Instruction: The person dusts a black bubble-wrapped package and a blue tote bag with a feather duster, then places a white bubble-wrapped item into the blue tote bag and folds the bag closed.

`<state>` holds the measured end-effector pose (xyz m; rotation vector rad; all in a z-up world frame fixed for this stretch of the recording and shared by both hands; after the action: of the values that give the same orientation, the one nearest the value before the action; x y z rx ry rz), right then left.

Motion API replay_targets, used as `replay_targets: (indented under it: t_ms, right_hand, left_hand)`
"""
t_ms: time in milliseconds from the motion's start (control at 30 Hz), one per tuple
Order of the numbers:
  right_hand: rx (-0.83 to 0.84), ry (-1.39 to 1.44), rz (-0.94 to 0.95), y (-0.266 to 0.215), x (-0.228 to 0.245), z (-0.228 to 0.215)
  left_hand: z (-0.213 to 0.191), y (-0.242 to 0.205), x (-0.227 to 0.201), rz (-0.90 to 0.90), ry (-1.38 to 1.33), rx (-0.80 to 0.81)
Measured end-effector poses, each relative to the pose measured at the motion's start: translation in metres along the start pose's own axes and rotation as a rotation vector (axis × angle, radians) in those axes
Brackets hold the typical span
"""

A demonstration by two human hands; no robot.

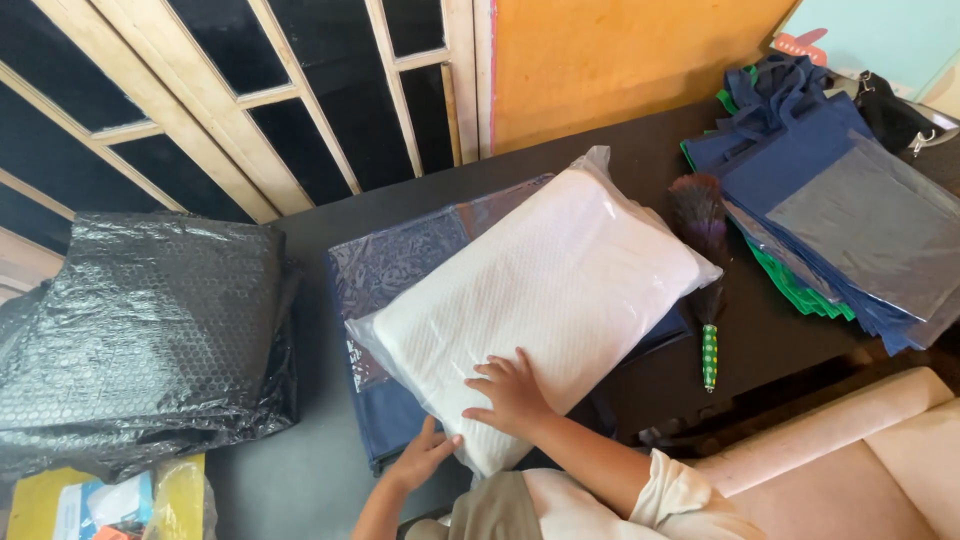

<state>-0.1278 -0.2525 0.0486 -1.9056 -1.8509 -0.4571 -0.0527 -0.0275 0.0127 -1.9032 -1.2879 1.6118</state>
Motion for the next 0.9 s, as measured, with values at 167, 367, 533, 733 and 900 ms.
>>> replay_targets:
  t_ms: [167,367,533,733,900]
  right_hand:
    - [-0.3,0.06,-0.136,-0.009,-0.019,0.005]
    - [-0.208,0.416,-0.084,-0.036,-0.047,-0.058]
    - [-0.237,0.423,-0.008,-0.111,-0.086,-0.156]
    - [-0.166,0.493,0.34,-0.206,-0.119,-0.219]
    - [0.067,0.141,0.774,-0.225,-0.183,-0.165]
  left_hand:
    - [0.003,0.042,0.032,0.555,0.632,-0.404]
    - [0.001,0.065,0.019,0.632,0.873,-0.446]
    - [0.021,0.105,-0.014,0.796,1.097,-0.425]
    - [0.037,0.146,-0.08,0.863,1.291,-0.269]
    - [0.019,0.092,-0.172,0.575,1.523,0.058]
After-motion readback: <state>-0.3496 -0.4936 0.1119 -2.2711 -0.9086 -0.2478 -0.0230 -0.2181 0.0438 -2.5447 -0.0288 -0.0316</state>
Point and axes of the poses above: each hand's wrist, its own y-axis towards the middle knuckle, its own z-axis out of the palm, x = y × z, the point moved 1 cm from there along y, towards the middle knuckle, and after that the axes turned 9 degrees about y, right-handed, at the moved point
